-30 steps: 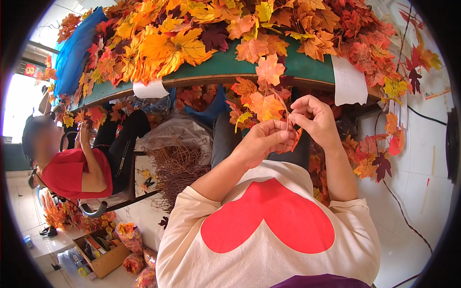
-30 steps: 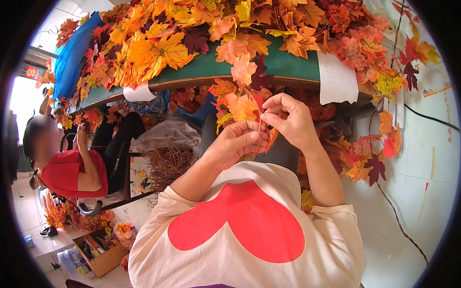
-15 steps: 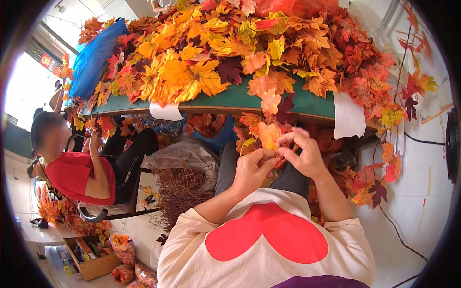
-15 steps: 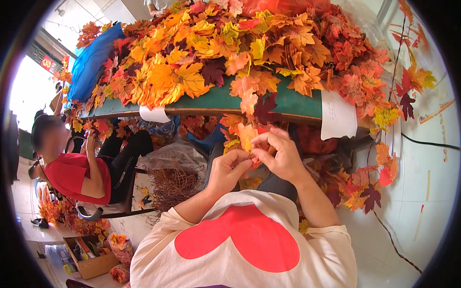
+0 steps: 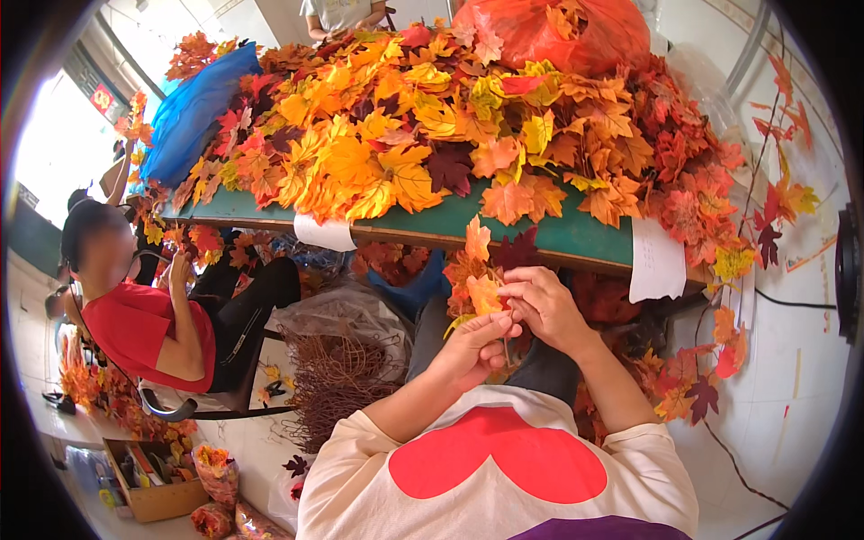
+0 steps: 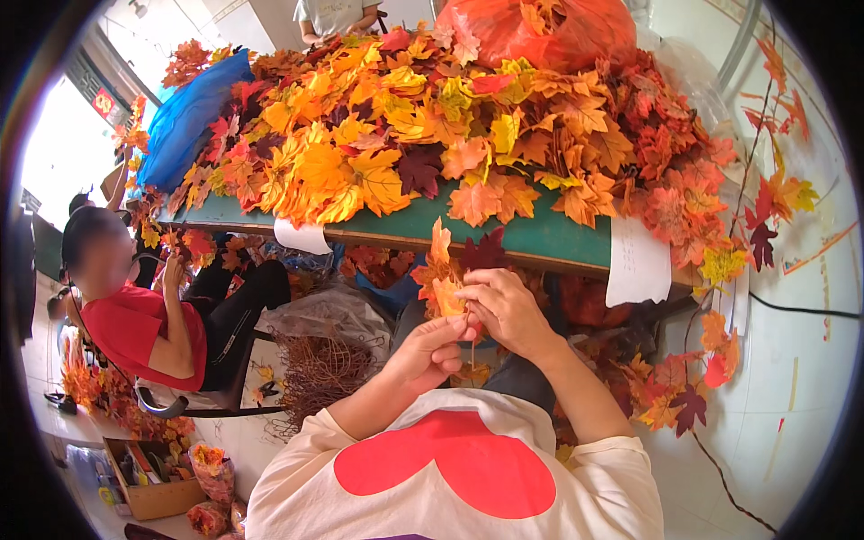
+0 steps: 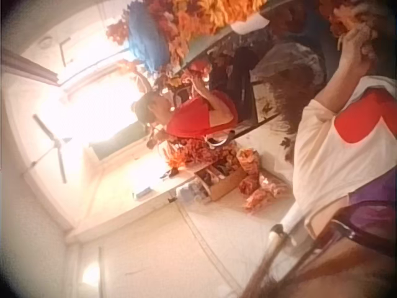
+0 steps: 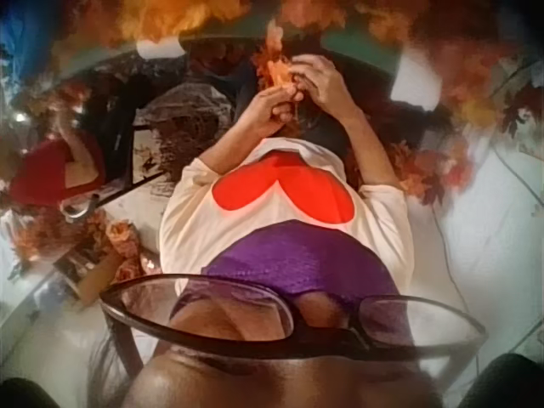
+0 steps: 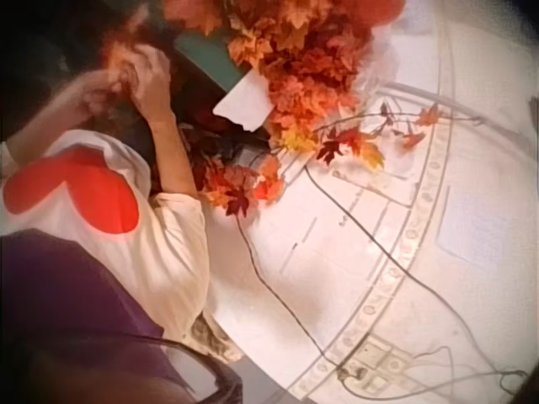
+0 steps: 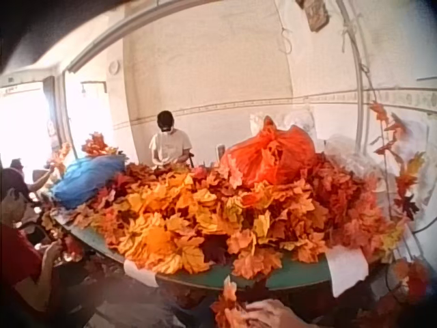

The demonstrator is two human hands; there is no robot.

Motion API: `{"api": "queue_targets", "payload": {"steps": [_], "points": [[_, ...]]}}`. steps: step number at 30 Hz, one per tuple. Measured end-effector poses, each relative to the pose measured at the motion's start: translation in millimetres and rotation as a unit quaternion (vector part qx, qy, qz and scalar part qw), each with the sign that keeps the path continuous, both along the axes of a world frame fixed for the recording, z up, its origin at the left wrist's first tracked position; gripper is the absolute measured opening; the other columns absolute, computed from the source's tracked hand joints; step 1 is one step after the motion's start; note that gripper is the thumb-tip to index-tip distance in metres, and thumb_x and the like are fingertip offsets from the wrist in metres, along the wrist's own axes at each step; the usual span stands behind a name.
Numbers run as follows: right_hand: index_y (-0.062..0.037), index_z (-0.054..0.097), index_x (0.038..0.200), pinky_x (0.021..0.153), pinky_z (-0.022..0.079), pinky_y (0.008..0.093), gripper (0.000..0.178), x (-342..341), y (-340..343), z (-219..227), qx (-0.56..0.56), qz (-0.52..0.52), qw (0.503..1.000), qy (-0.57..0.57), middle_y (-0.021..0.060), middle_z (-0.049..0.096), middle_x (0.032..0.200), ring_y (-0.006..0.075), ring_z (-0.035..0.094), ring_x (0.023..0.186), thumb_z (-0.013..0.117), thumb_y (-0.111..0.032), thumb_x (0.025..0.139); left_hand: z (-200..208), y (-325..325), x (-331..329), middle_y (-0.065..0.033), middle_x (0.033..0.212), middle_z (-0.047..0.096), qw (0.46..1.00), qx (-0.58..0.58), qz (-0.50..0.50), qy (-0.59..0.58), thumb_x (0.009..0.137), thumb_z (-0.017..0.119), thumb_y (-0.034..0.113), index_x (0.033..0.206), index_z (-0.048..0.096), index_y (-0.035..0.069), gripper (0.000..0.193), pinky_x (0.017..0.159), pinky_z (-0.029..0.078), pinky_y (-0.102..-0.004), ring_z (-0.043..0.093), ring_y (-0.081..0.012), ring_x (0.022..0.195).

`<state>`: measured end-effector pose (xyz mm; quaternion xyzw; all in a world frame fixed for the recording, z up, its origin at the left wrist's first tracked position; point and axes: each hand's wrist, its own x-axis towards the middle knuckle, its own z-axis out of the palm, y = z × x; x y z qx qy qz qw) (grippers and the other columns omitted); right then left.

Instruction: Manually assemble bundles of artificial autumn leaves by twisting their stems together.

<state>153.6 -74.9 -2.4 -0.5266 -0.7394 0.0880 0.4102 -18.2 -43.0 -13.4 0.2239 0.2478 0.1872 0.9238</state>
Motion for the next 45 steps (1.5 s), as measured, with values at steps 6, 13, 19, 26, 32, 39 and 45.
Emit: {"api": "queue_targets", "payload": {"steps": [6,13,19,26,32,39,45], "points": [[-0.0062,0.052,0.110,0.087,0.041,0.0362,0.034,0.2,17.5,-5.1,-0.171,0.096,0.978,0.076,0.0121,0.055,0.108,0.0286,0.052,0.103,0.054,-0.007,0.076,5.8,7.5,8.9,0.0037,0.085,0.060,0.989,-0.138,0.060,-0.010,0.088,0.051,0.017,0.104,0.055,0.009,0.018,0.047,0.032,-0.0138,0.034,0.0026,0.046],[-0.0057,0.057,0.104,0.090,0.038,0.0325,0.024,27.5,57.9,47.1,-0.050,0.012,0.997,0.055,0.0114,0.054,0.111,0.0256,0.049,0.107,0.055,-0.015,0.081,6.9,24.1,12.1,0.0020,0.086,0.061,0.985,-0.125,0.088,-0.082,0.088,0.051,0.014,0.107,0.054,0.008,0.021,0.048,0.037,-0.0153,0.039,0.0010,0.048],[-0.0023,0.061,0.092,0.079,0.044,0.0311,0.014,14.9,115.2,90.9,0.093,-0.070,0.992,0.043,0.0108,0.059,0.100,0.0260,0.055,0.094,0.054,-0.008,0.081,16.1,33.4,15.2,0.0040,0.084,0.059,0.991,-0.085,0.089,-0.049,0.087,0.052,0.016,0.103,0.054,0.008,0.018,0.048,0.036,-0.0165,0.038,0.0008,0.047],[-0.0015,0.062,0.089,0.071,0.046,0.0300,0.014,-19.3,241.2,87.5,-0.014,-0.021,1.000,-0.014,0.0122,0.062,0.085,0.0251,0.060,0.078,0.055,-0.008,0.078,15.0,39.5,8.5,0.0030,0.086,0.061,0.990,-0.093,0.100,-0.044,0.087,0.052,0.017,0.106,0.055,0.009,0.020,0.050,0.038,-0.0180,0.039,0.0002,0.047],[-0.0001,0.063,0.085,0.063,0.047,0.0281,0.017,-47.7,279.6,49.4,-0.120,0.099,0.987,-0.044,0.0105,0.064,0.074,0.0167,0.061,0.067,0.065,-0.010,0.071,6.8,46.4,0.3,0.0023,0.087,0.060,0.988,-0.106,0.091,-0.071,0.087,0.054,0.018,0.108,0.053,0.008,0.024,0.050,0.040,-0.0178,0.042,0.0003,0.048],[0.0000,0.066,0.078,0.057,0.046,0.0256,0.012,-49.3,275.9,37.2,-0.168,0.047,0.982,0.069,0.0082,0.061,0.058,0.0140,0.060,0.056,0.065,-0.008,0.070,6.3,42.9,-4.5,0.0023,0.086,0.060,0.987,-0.113,0.089,-0.073,0.087,0.053,0.017,0.107,0.054,0.008,0.022,0.050,0.038,-0.0172,0.040,0.0003,0.048],[-0.0031,0.065,0.084,0.058,0.043,0.0210,0.008,-22.2,267.4,48.7,-0.150,0.074,0.958,0.234,-0.0009,0.062,0.070,0.0057,0.053,0.062,0.061,-0.007,0.078,10.2,38.9,-1.4,0.0037,0.084,0.060,0.989,-0.112,0.082,-0.054,0.087,0.053,0.017,0.104,0.055,0.008,0.020,0.052,0.039,-0.0176,0.041,0.0000,0.049]]}}
